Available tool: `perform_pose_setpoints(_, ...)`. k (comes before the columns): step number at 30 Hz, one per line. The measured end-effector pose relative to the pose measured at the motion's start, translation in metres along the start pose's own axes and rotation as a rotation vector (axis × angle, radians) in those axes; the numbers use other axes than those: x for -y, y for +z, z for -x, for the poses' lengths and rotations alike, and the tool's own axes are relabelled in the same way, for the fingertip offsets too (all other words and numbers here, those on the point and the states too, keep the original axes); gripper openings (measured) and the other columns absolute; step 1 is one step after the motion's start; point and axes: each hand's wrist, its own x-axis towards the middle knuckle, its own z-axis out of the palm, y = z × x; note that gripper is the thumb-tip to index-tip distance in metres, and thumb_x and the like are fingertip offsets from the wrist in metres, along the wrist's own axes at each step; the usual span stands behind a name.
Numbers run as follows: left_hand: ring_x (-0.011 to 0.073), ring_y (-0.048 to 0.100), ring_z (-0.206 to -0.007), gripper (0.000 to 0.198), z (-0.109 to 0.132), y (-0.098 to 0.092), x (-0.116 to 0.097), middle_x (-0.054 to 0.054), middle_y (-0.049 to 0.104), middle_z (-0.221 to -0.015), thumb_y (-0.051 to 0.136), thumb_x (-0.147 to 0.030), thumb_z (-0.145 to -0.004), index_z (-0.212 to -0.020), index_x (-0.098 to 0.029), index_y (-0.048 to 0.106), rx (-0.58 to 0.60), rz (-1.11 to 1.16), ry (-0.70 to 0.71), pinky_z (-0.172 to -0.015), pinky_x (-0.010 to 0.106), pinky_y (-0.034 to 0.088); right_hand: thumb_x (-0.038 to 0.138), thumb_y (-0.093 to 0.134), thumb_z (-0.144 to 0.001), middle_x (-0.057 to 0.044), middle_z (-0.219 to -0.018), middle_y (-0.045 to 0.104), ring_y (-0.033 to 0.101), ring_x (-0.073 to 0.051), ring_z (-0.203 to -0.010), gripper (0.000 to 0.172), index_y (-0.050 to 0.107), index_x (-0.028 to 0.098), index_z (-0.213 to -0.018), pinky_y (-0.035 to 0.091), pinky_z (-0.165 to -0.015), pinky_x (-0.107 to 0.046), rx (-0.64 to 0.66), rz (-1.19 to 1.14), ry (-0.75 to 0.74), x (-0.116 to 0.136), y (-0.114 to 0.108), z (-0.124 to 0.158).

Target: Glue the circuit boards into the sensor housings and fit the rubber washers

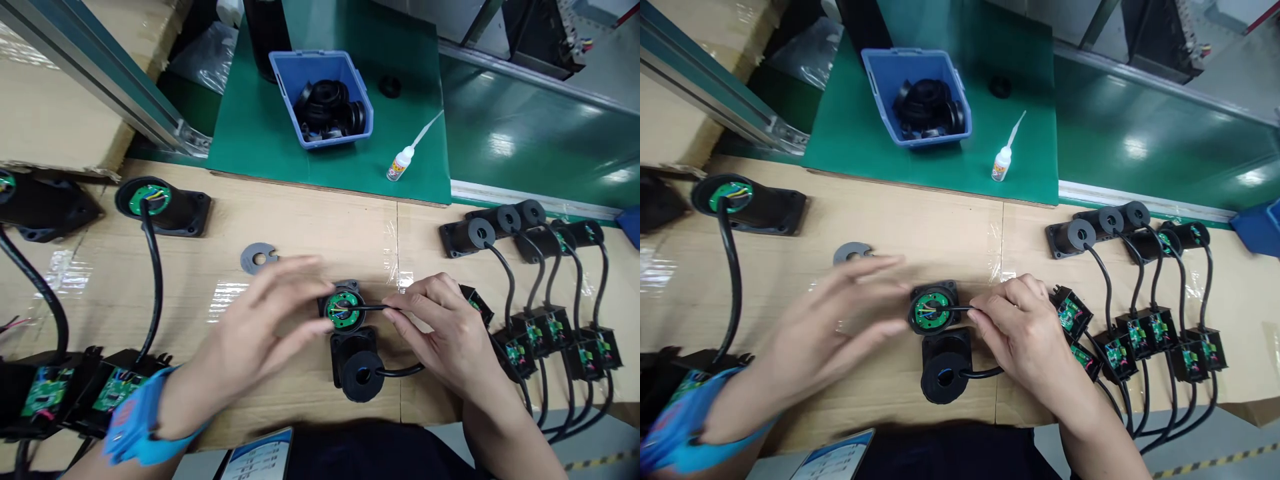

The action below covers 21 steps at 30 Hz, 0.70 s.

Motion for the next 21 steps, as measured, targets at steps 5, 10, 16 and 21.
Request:
perform_pose_setpoints(5,0.0326,0.066,-0.117,0.035,-0.002,-0.051,0.022,0.011,0.067,-0.126,0.051,-0.047,-0.102,-0.124,-0.021,0.056,0.036,-0.39,-0.14,-0.097,0.049,0.057,0.016,0.065,-0.098,-0.004,-0.088,0.065,0.058,-0.019,-0.083,0.006,0.069,0.019,-0.101,0.048,-0.073,-0.036,-0.038,0.006,-0.056,-0.003,0.001,0.0)
perform_pose_setpoints(10,0.0305,0.069,-0.109,0.055,-0.009,-0.058,0.046,0.012,0.067,-0.127,0.05,-0.063,-0.098,-0.132,-0.019,0.054,0.262,-0.429,-0.131,-0.086,0.044,0.06,0.019,0.064,-0.099,-0.004,-0.087,0.065,0.059,-0.02,-0.081,0.005,0.069,0.021,-0.101,0.049,-0.071,-0.037,-0.063,0.023,-0.081,-0.004,0.003,-0.002)
perform_pose_setpoints(16,0.0307,0.073,-0.09,0.05,-0.011,-0.043,0.057,0.013,0.072,-0.112,0.042,-0.058,-0.102,-0.13,-0.021,0.064,0.186,-0.483,-0.048,-0.076,0.046,0.061,0.017,0.061,-0.101,-0.004,-0.09,0.065,0.059,-0.02,-0.087,0.008,0.069,0.02,-0.102,0.048,-0.077,-0.038,0.001,-0.012,0.0,0.001,0.001,-0.002)
perform_pose_setpoints(21,0.0218,0.073,-0.094,0.05,-0.009,-0.037,-0.005,0.004,0.071,-0.114,0.053,-0.058,-0.099,-0.139,-0.027,0.059,0.046,-0.31,-0.049,-0.081,0.034,0.063,0.017,0.061,-0.101,-0.005,-0.092,0.064,0.058,-0.02,-0.087,0.008,0.068,0.019,-0.103,0.045,-0.075,-0.037,0.027,-0.018,0.0,-0.002,0.0,-0.002)
